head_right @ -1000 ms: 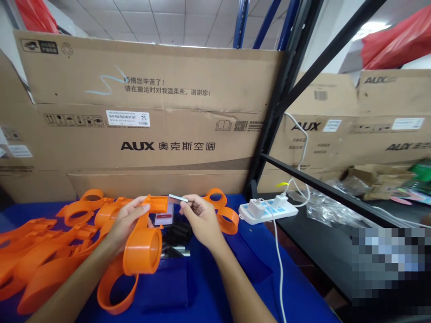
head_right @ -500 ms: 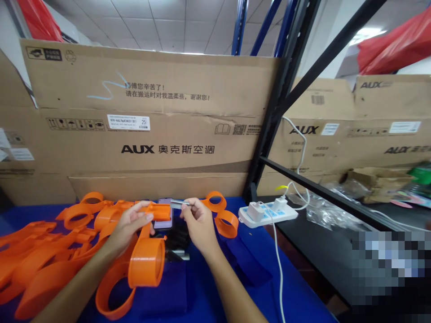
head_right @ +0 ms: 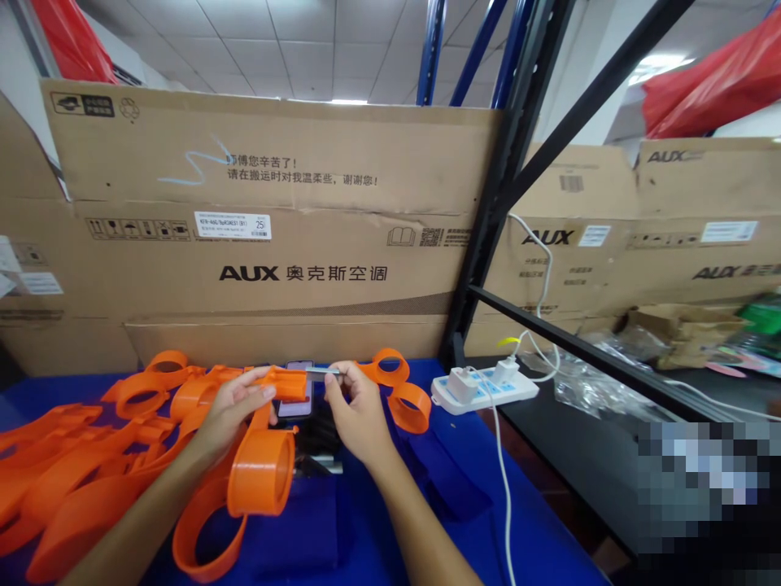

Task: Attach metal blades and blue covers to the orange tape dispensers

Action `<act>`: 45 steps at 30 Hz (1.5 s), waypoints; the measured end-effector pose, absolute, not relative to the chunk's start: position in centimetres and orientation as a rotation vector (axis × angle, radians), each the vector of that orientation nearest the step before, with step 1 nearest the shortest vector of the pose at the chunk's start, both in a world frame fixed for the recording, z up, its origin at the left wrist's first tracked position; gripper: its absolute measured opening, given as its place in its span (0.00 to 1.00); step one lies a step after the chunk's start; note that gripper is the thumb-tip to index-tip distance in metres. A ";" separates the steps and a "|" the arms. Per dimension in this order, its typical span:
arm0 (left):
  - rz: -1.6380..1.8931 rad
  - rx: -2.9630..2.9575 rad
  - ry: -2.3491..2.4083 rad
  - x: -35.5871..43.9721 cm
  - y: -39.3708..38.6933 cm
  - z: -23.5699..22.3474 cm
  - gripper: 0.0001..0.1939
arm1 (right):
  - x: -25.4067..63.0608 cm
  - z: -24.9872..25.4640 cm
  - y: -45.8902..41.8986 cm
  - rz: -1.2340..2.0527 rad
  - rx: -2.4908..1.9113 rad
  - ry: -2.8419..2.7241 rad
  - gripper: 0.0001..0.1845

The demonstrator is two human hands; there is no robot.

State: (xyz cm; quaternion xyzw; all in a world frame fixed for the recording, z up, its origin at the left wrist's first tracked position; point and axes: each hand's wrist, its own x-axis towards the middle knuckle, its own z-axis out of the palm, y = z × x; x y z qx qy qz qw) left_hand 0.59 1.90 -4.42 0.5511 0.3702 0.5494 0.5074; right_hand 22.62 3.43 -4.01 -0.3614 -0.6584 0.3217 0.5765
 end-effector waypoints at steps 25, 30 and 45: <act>1.288 1.390 0.979 0.8 2.4 -4.7 0.29 | 23.8 -3.8 4.0 0.805 -0.868 -1.316 0.13; 1.347 1.350 0.980 0.7 2.5 -4.5 0.34 | 23.6 -4.0 4.2 0.868 -0.816 -1.274 0.12; 1.319 1.393 0.936 1.2 1.9 -4.6 0.33 | 22.4 -4.1 3.1 0.862 -0.726 -1.635 0.14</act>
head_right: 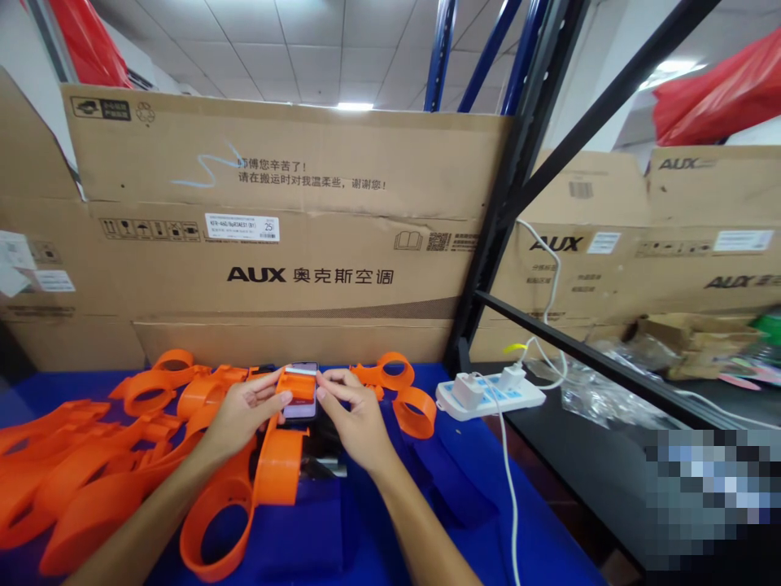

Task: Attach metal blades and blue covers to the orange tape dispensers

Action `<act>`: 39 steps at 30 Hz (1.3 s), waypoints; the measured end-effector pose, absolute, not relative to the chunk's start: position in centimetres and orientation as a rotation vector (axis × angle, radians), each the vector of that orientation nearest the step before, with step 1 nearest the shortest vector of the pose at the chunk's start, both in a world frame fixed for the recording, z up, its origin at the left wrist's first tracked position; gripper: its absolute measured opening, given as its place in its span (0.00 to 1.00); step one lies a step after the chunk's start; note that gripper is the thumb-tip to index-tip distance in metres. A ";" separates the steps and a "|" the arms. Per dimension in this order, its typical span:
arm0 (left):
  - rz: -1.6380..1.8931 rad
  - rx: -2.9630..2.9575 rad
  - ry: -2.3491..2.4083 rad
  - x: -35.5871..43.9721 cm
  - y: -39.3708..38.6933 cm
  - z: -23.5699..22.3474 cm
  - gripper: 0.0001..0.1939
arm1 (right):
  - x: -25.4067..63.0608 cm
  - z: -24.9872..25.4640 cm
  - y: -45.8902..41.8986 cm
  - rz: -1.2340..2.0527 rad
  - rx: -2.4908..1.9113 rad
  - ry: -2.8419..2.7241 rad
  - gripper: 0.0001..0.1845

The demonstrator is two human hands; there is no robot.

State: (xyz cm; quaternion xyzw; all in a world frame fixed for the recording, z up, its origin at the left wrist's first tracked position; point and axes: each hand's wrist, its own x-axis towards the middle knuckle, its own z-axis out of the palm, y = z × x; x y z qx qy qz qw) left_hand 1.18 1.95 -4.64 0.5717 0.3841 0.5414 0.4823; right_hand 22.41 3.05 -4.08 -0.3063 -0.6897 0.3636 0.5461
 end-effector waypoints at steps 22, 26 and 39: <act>1.486 1.167 1.024 0.5 2.5 -4.3 0.32 | 23.6 -5.6 3.2 0.012 -1.325 -2.419 0.10; 1.459 1.218 0.998 0.6 2.4 -4.2 0.33 | 23.5 -5.3 3.1 -0.007 -1.309 -2.413 0.07; 1.231 1.352 0.984 0.9 2.4 -4.6 0.30 | 22.7 -3.8 2.8 0.324 -0.960 -1.791 0.09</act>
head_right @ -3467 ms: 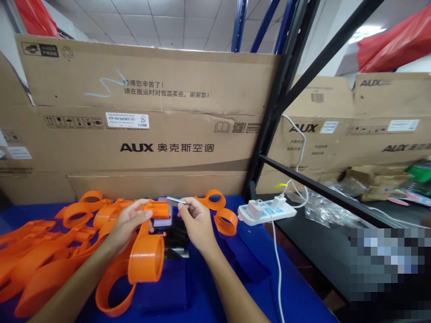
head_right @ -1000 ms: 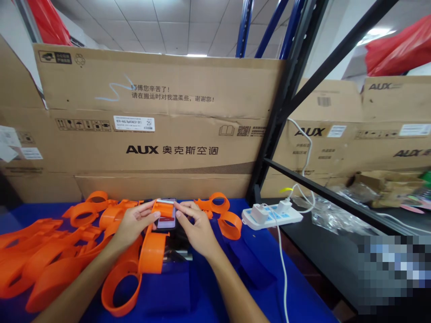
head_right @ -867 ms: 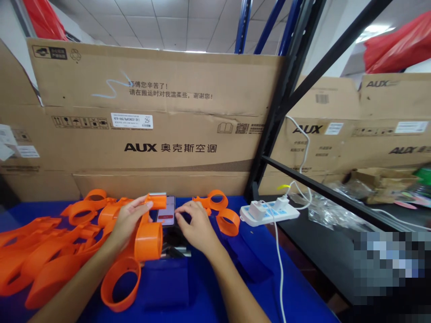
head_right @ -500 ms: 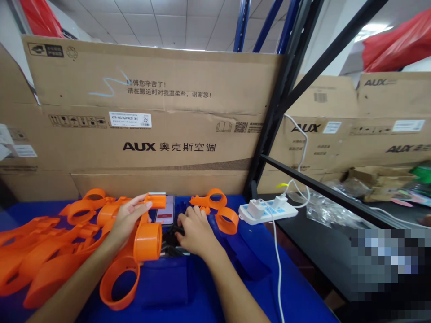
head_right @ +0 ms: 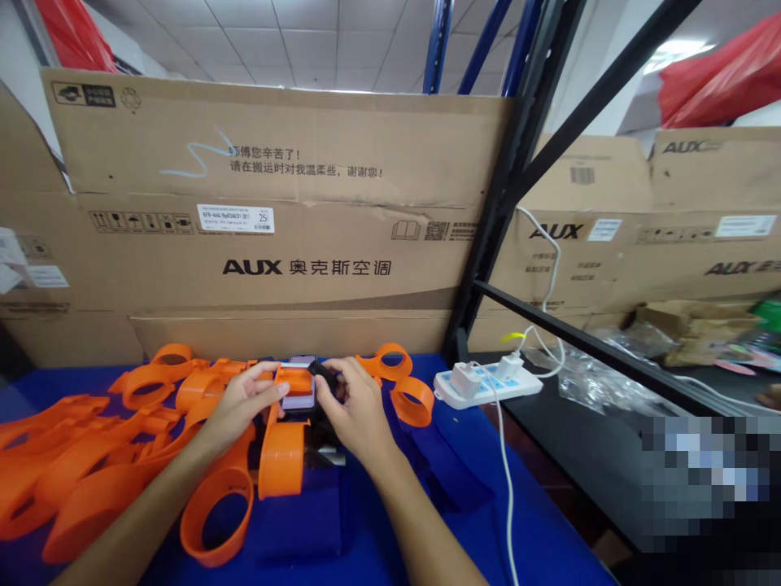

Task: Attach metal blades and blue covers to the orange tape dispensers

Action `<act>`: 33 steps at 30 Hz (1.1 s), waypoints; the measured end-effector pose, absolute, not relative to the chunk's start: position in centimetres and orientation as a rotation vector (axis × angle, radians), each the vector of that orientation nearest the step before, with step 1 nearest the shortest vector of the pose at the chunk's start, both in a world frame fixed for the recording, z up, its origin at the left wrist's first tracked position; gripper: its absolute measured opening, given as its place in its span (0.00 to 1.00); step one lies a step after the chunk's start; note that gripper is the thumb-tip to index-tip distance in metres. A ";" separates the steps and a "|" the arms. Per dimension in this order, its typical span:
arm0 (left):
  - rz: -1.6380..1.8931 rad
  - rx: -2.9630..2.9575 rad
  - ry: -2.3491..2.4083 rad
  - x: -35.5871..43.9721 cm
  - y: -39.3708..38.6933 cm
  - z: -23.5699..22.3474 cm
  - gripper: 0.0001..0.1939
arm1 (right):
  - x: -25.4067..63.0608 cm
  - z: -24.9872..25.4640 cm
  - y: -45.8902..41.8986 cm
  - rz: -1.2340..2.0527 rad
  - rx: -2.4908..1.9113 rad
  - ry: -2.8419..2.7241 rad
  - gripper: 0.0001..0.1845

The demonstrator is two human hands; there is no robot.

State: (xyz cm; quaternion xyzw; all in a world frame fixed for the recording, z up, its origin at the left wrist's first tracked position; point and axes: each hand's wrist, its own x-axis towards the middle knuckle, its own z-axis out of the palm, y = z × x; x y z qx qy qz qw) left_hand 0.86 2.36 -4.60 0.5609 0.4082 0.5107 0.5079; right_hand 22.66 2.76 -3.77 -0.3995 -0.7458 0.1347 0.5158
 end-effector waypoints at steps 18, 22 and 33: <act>1.130 1.417 0.973 1.3 2.1 -4.8 0.26 | 21.6 -4.3 2.2 0.244 -0.698 -1.926 0.16; 1.112 1.418 0.966 1.2 2.2 -4.9 0.25 | 21.4 -4.4 2.1 0.236 -0.672 -1.946 0.18; 1.288 1.073 0.892 0.8 2.1 -4.1 0.25 | 23.4 -4.4 3.6 0.123 -0.996 -1.853 0.18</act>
